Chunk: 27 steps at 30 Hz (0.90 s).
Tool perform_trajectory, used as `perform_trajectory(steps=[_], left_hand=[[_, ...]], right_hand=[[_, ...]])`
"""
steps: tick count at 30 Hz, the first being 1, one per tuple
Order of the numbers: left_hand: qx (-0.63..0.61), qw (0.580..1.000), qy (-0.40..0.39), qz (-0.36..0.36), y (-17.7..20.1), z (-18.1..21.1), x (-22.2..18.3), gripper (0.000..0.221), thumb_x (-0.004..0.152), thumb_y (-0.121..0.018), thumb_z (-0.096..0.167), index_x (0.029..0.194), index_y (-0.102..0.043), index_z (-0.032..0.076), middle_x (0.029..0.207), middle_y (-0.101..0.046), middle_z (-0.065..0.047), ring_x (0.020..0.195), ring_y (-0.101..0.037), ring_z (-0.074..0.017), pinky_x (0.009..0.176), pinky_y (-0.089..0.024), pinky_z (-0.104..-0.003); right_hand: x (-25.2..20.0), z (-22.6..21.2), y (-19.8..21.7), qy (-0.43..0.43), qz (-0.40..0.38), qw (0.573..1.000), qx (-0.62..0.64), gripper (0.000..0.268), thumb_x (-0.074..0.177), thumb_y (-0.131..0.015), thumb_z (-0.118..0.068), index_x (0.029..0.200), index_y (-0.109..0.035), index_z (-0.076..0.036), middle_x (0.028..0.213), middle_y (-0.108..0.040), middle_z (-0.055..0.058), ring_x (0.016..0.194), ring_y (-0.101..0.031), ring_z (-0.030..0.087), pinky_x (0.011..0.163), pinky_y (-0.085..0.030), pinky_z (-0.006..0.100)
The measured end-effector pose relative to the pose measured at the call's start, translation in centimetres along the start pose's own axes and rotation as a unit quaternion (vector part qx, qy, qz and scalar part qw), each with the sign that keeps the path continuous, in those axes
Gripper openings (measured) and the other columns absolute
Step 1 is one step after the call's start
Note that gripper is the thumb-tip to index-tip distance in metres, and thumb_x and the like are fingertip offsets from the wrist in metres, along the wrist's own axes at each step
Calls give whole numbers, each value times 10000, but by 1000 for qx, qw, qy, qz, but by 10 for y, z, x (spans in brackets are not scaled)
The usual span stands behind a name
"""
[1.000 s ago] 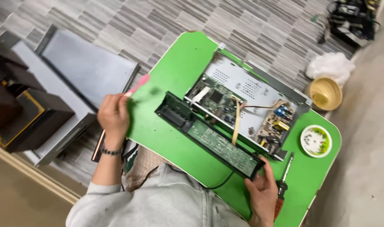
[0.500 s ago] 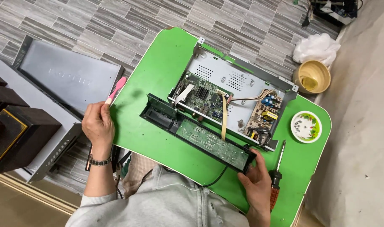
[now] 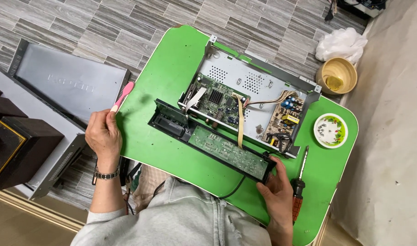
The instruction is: Cleaning internal components of an electronic device with a cloth and toothbrush and repositioning the front panel
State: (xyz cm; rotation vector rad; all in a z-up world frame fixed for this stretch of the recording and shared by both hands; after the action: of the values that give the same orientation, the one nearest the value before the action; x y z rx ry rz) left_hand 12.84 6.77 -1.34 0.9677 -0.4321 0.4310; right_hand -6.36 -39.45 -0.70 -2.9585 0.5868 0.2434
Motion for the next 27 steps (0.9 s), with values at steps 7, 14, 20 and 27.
perform_trajectory(steps=[7,14,20,27], left_hand=[[17,1000,-20,-5,-2,-1,-1,281,1162,-550,255,1042,-704,53,887,-619,-96,751,-582,-305,616,-402,-428],[14,999,-40,-9,-3,-1,-3,303,1183,-537,249,1057,-702,28,914,-641,-113,785,-594,-320,634,-413,-439],[27,998,-50,0,-3,-6,-6,350,1197,-527,288,1051,-709,27,916,-655,-113,768,-596,-317,614,-409,-432],[48,997,-55,-1,-5,-6,-7,362,1208,-528,288,1052,-717,22,916,-669,-116,767,-604,-323,613,-412,-431]], right_hand=[[-1,4,4,53,-22,998,-9,723,800,-712,-56,1458,-419,11,1565,-347,142,1430,-384,290,1160,-391,406],[0,-5,-2,88,-49,995,3,722,829,-732,-115,1466,-414,-1,1521,-370,158,1469,-337,307,1207,-356,432],[-5,-12,-6,153,-89,984,26,700,888,-711,-56,1511,-398,-103,1556,-342,173,1499,-302,318,1211,-356,439],[-1,-12,-10,95,-89,991,30,723,860,-725,-109,1480,-374,17,1529,-314,182,1418,-371,327,1203,-358,420]])
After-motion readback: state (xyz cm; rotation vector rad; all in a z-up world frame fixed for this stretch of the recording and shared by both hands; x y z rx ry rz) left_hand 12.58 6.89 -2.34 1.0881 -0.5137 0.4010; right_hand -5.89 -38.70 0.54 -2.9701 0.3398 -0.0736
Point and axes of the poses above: each hand's wrist, its own x-axis towards the middle knuckle, its own y-axis out of the back of the hand, z = x × y, the point moved 9 cm from there along x, towards the middle knuckle
